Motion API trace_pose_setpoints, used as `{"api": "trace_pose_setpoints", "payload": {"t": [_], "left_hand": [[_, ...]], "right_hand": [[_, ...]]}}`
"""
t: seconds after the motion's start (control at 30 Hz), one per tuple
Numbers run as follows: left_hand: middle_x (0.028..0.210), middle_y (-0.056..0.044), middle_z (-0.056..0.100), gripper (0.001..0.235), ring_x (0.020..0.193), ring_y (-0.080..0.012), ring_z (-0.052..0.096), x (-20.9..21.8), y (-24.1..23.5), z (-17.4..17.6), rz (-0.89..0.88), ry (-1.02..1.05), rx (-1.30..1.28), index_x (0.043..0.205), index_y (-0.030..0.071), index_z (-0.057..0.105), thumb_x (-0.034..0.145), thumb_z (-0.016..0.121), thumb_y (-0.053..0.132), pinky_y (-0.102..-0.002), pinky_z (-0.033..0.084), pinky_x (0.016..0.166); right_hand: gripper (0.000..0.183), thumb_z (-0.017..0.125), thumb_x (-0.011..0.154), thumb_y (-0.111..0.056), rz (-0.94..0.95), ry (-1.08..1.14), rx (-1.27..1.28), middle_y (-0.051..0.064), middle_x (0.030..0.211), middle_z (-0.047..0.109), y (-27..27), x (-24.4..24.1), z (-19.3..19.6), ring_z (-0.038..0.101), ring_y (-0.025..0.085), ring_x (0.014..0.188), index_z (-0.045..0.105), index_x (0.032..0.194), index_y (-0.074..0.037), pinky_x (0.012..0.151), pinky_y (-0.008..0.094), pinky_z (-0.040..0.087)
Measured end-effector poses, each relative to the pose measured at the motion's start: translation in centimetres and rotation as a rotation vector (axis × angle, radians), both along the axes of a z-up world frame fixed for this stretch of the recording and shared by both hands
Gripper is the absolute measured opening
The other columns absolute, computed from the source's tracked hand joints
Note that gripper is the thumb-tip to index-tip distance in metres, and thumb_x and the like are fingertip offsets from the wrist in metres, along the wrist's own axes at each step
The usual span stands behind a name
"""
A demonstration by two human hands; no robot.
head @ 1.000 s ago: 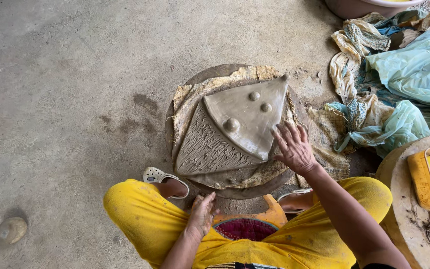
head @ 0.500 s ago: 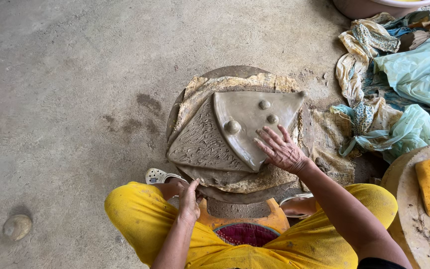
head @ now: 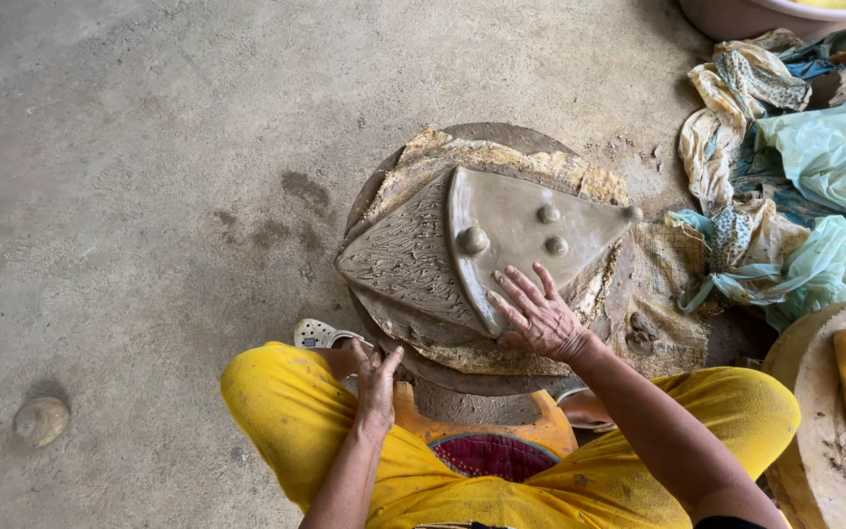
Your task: The person shapes and textures a clay sculpture of a head with a beard and pointed hat by hand, pressing on the clay and smoothing the edges.
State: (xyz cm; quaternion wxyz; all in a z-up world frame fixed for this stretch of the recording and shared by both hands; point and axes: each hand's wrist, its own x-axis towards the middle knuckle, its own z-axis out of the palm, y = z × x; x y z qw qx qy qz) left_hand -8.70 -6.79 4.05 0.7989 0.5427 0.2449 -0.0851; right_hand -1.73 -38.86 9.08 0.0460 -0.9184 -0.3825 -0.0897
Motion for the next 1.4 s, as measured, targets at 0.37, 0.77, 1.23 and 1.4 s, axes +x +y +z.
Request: {"api": "trace_pose_setpoints", "payload": {"t": [0.37,0.77,1.23,1.4], "left_hand": [[0.171,-0.018,-0.010,0.118,0.158,-0.0333,0.007,0.5,0.4,0.0,-0.024,0.090,0.155,0.163,0.022,-0.012,0.083,0.074,0.028,-0.054,0.015,0.126],[0.166,-0.030,0.012,0.114,0.154,-0.0373,0.026,0.2,1.0,0.0,0.008,0.165,0.103,0.164,0.025,-0.008,0.083,0.072,0.025,-0.056,0.023,0.123],[0.154,-0.025,0.041,0.110,0.129,-0.0379,0.054,-1.1,0.9,-1.1,0.130,0.176,-0.092,0.165,0.026,-0.003,0.083,0.070,0.019,-0.050,0.047,0.100],[0.151,-0.024,0.048,0.110,0.117,-0.0336,0.059,-2.2,0.1,-0.4,0.048,0.141,-0.035,0.165,0.026,-0.002,0.083,0.070,0.019,-0.045,0.050,0.091]], "right_hand": [[0.077,0.070,0.086,-0.024,-0.095,-0.104,-0.143,0.020,0.163,0.032,-1.5,0.0,-0.5,0.027,0.032,0.152,0.036,0.154,-0.014,0.123,0.063,0.012],[0.076,0.061,0.091,0.000,-0.852,1.318,1.574,0.017,0.111,0.071,5.7,-11.8,-1.4,0.070,0.018,0.079,0.028,0.157,-0.020,0.068,0.033,0.065],[0.103,0.054,0.094,0.005,-0.964,1.297,1.901,0.021,0.103,0.072,10.5,-9.8,-0.1,0.061,0.016,0.060,-0.016,0.162,-0.031,0.054,0.029,0.057],[0.106,0.054,0.096,0.004,-0.880,1.211,2.071,0.016,0.103,0.070,11.7,-9.5,-1.2,0.061,0.015,0.061,-0.020,0.160,-0.035,0.053,0.029,0.055]]}}
